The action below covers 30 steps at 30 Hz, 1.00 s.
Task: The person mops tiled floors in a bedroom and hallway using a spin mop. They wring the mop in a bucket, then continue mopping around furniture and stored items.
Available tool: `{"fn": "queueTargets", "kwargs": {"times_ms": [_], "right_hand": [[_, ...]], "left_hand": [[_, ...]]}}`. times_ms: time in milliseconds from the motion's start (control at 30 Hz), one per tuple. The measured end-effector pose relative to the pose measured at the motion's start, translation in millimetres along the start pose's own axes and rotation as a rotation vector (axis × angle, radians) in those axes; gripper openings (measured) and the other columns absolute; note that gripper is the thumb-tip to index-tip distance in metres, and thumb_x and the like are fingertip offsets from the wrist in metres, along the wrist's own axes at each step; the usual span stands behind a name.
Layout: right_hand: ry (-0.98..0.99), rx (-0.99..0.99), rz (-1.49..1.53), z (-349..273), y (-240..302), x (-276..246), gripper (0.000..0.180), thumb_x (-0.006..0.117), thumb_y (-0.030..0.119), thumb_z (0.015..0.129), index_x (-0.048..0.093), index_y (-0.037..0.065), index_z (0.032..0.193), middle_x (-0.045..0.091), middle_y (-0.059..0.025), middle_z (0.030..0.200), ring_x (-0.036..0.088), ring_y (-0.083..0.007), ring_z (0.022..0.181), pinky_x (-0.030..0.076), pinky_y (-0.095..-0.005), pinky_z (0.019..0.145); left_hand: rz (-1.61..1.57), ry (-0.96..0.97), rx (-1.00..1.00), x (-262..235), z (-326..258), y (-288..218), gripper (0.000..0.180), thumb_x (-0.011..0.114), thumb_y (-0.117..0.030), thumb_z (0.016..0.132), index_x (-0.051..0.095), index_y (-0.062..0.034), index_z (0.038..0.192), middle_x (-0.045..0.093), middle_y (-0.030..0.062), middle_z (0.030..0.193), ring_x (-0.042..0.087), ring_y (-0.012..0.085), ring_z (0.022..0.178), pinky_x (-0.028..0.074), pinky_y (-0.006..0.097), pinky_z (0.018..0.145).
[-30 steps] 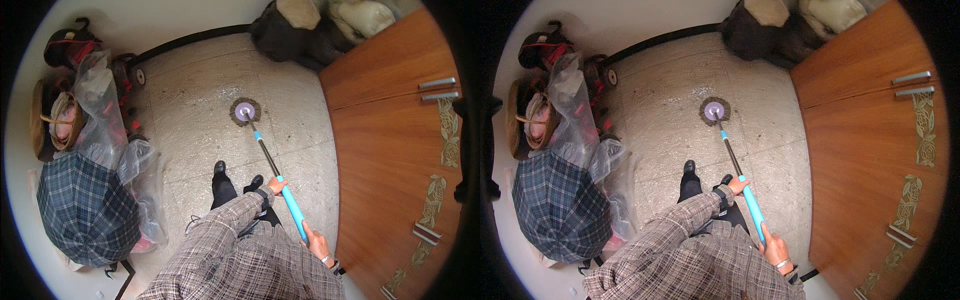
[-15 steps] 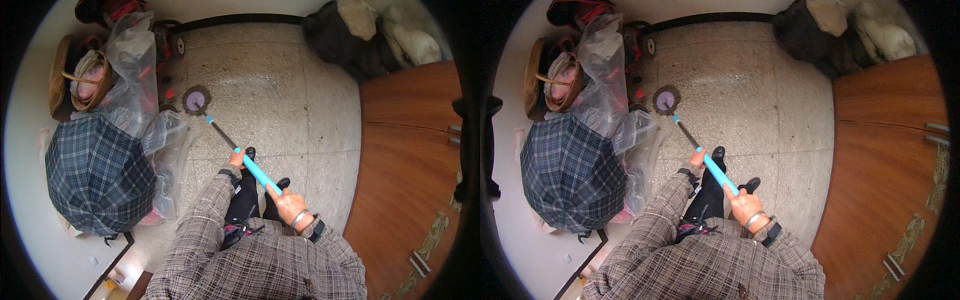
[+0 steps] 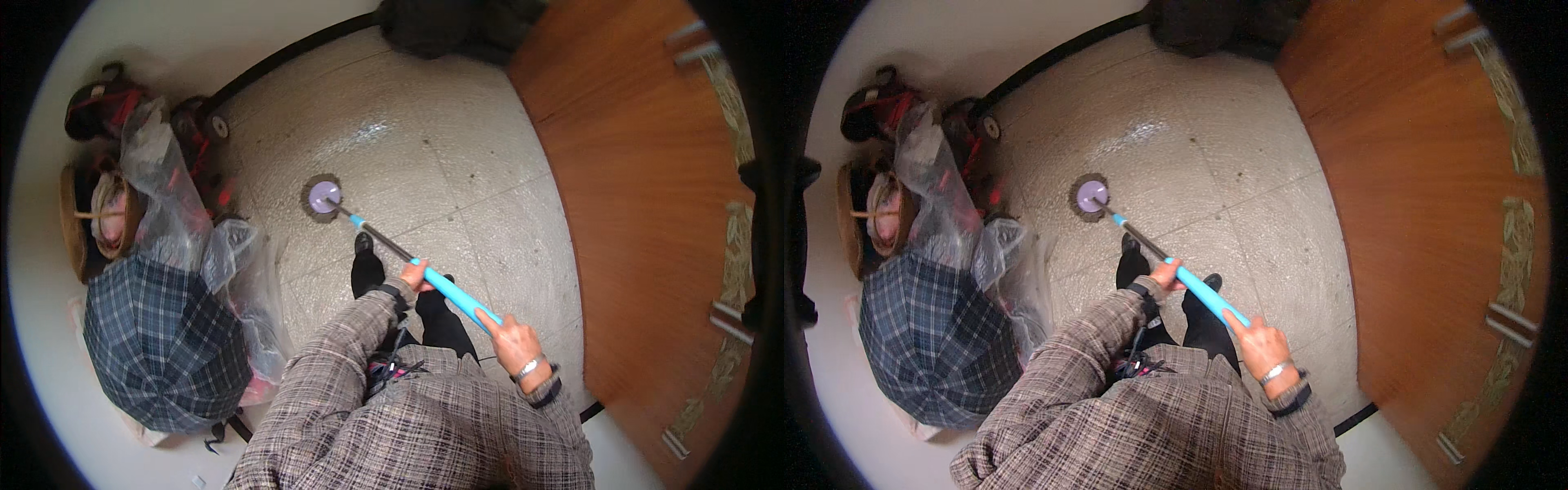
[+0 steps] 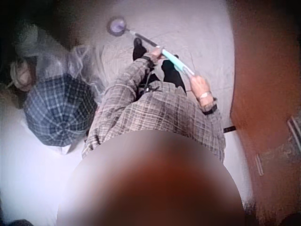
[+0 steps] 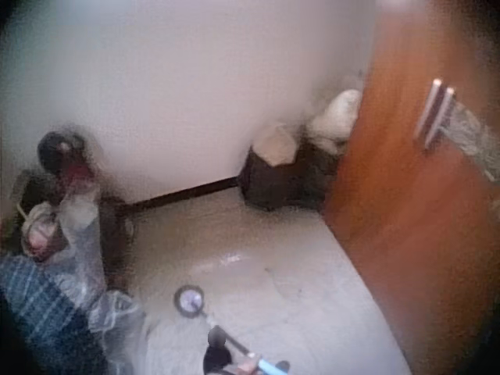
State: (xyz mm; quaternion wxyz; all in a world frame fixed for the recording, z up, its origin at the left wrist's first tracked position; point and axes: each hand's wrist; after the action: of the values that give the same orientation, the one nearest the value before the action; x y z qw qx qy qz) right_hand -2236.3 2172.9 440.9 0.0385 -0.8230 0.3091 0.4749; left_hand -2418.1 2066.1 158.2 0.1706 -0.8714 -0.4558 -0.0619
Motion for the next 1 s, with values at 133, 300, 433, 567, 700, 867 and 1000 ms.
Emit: {"fn": "queueTargets", "kwargs": {"times_ms": [133,300,433,567,700,867,1000], "right_hand": [[0.020,0.245,0.057,-92.3,-53.4,13.1,0.063,0.057,0.004,0.077,0.044,0.025,0.135,0.054,-0.0170,0.074,0.060,-0.0326,0.056,0.050,-0.0429,0.051],[0.022,0.450,0.220,-158.4,-82.8,42.5,0.078,0.071,0.009,0.068,0.040,0.019,0.139,0.053,-0.0196,0.072,0.059,-0.0369,0.062,0.049,-0.0450,0.056],[0.044,0.486,0.395,-202.8,-95.1,64.2,0.076,0.068,0.012,0.071,0.036,0.014,0.140,0.055,-0.0214,0.076,0.059,-0.0388,0.064,0.049,-0.0473,0.058],[0.052,0.475,0.512,-227.0,-112.7,67.6,0.075,0.068,0.012,0.072,0.038,0.014,0.139,0.053,-0.0207,0.074,0.058,-0.0382,0.064,0.047,-0.0470,0.057],[-0.029,0.413,0.592,-190.5,-125.2,67.4,0.071,0.067,0.010,0.073,0.039,0.015,0.139,0.051,-0.0205,0.074,0.057,-0.0386,0.064,0.047,-0.0461,0.058],[-0.079,0.404,0.574,-57.5,-137.7,48.3,0.067,0.060,0.008,0.077,0.039,0.018,0.139,0.053,-0.0225,0.083,0.058,-0.0393,0.066,0.048,-0.0459,0.059],[-0.079,0.423,0.498,78.3,-154.5,13.3,0.065,0.055,0.006,0.079,0.035,0.020,0.139,0.055,-0.0247,0.087,0.061,-0.0428,0.070,0.051,-0.0488,0.059]], "left_hand": [[0.246,0.167,-0.045,119.7,17.3,52.9,0.030,0.054,-0.030,0.088,0.047,-0.0002,0.091,0.056,0.0107,0.078,0.063,0.0248,0.067,0.060,0.040,0.057],[0.565,0.302,-0.020,219.3,31.0,93.7,0.036,0.058,-0.030,0.085,0.049,0.0055,0.086,0.059,0.0166,0.077,0.066,0.0296,0.065,0.059,0.043,0.053],[0.712,0.372,-0.104,246.8,21.0,129.4,0.040,0.062,-0.033,0.083,0.053,0.0054,0.082,0.060,0.0157,0.067,0.065,0.0265,0.055,0.057,0.039,0.046],[0.755,0.346,-0.192,253.3,1.8,143.1,0.038,0.063,-0.031,0.084,0.054,0.0056,0.081,0.061,0.0162,0.067,0.063,0.0246,0.051,0.054,0.037,0.041],[0.682,0.306,-0.231,238.8,23.3,103.8,0.039,0.063,-0.029,0.084,0.054,0.0083,0.088,0.062,0.0184,0.072,0.065,0.0267,0.056,0.058,0.039,0.046],[0.681,0.090,-0.116,210.0,100.1,-4.3,0.033,0.062,-0.029,0.086,0.053,0.0010,0.097,0.060,0.0134,0.081,0.063,0.0274,0.069,0.057,0.045,0.057],[0.492,0.020,0.131,196.9,131.7,-118.9,0.035,0.059,-0.026,0.088,0.051,0.0031,0.105,0.061,0.0167,0.088,0.066,0.0316,0.071,0.057,0.043,0.058]]}}
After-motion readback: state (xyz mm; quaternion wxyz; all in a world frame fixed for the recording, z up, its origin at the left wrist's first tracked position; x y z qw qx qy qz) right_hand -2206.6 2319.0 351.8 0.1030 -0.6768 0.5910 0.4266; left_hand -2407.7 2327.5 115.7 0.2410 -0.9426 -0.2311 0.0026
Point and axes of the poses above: each hand's wrist, its own z-axis towards the middle knuckle, its own x-axis out of the palm, y = z × x
